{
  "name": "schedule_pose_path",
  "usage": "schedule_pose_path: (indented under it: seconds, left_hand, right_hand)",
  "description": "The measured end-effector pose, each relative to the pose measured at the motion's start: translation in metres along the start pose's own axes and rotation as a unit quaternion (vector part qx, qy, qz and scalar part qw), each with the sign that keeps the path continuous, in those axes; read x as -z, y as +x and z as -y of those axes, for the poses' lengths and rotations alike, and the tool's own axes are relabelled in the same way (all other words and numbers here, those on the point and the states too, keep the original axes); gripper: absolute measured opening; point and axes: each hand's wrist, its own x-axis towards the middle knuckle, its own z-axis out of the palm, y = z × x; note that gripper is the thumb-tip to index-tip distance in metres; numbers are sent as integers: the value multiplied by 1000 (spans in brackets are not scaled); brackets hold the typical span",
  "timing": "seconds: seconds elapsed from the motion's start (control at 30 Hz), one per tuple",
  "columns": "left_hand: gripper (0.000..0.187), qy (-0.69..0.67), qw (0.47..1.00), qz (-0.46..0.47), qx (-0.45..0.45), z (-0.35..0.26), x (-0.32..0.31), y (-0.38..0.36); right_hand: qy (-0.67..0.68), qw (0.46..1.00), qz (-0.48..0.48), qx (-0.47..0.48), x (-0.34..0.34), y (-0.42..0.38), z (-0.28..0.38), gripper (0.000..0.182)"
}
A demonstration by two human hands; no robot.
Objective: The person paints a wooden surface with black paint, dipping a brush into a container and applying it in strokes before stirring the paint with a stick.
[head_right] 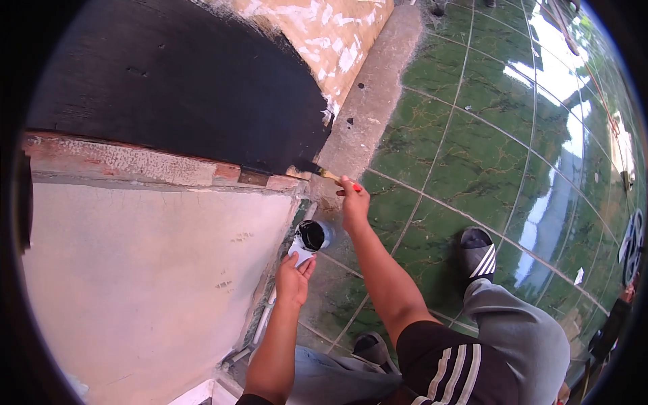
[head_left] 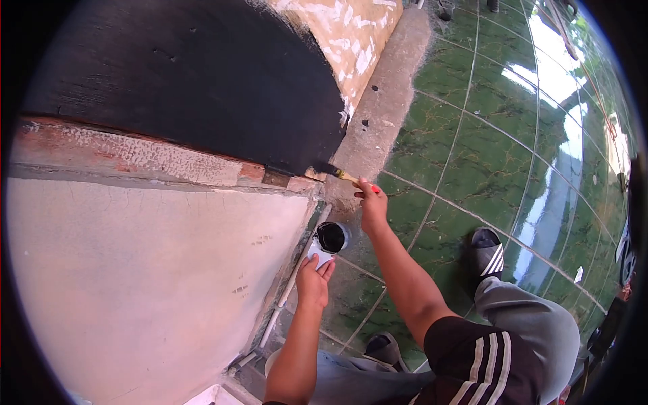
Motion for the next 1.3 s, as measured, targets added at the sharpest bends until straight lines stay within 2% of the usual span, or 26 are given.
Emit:
schedule_pose_path:
  seconds: [0.07,0.1,0.23,0.33,0.47,0.5,0.6,0.77,0.9,1.0,1.03,1.17,1.3]
  left_hand:
    - [29,-3,1000,-11,-2,-1,2,-8]
    - [29,-1,1000,-14,-3,-2,2,-12]
    - [28,1,999,-37,2,-4,3,-18]
    - [27,1,1000,-28,-1,-3,0,-19]
    - [28,-3,1000,-24,-2,-1,-1,-17]
    - [28,-3,1000,-27,1,0,-1,-16]
    - [28,-6,1000,-30,3,3,-2,-14]
    - [28,0,1000,-22,1,1,-2,-13]
    - [28,5,1000,-23,7,5,0,-12]
    - [27,4,1000,-30,2,2,-7,-10]
    - [27,5,999,-32,3,2,-6,-11]
    - [27,5,999,-29,18,4,-2,-7]
    - [27,11,999,-36,16,2,-3,-2]
  right_hand:
    - [54,998,34,-19,9,-6,12,29]
    - [82,993,81,-22,9,-7,11,33]
    - [-46,997,57,-11,-8,-10,-10,34]
    - [-15,1000,10,8,-2,-12,-7,35]
    - [63,994,92,-17,-2,-33,5,37]
    - [46,994,91,-32,-9,-34,-1,37]
    - [-2,1000,20,-19,-16,-29,-19,36]
    - [96,991,86,-31,3,-36,-7,35]
    - [4,998,34,-49,-12,-36,-17,38]
    - [64,996,38,-40,-4,-36,-10,37]
    - [102,992,69,-37,-1,-37,-7,36]
    - [13,997,71,-17,-11,-43,-11,37]
    - [53,997,50,-18,-9,-44,-9,38]
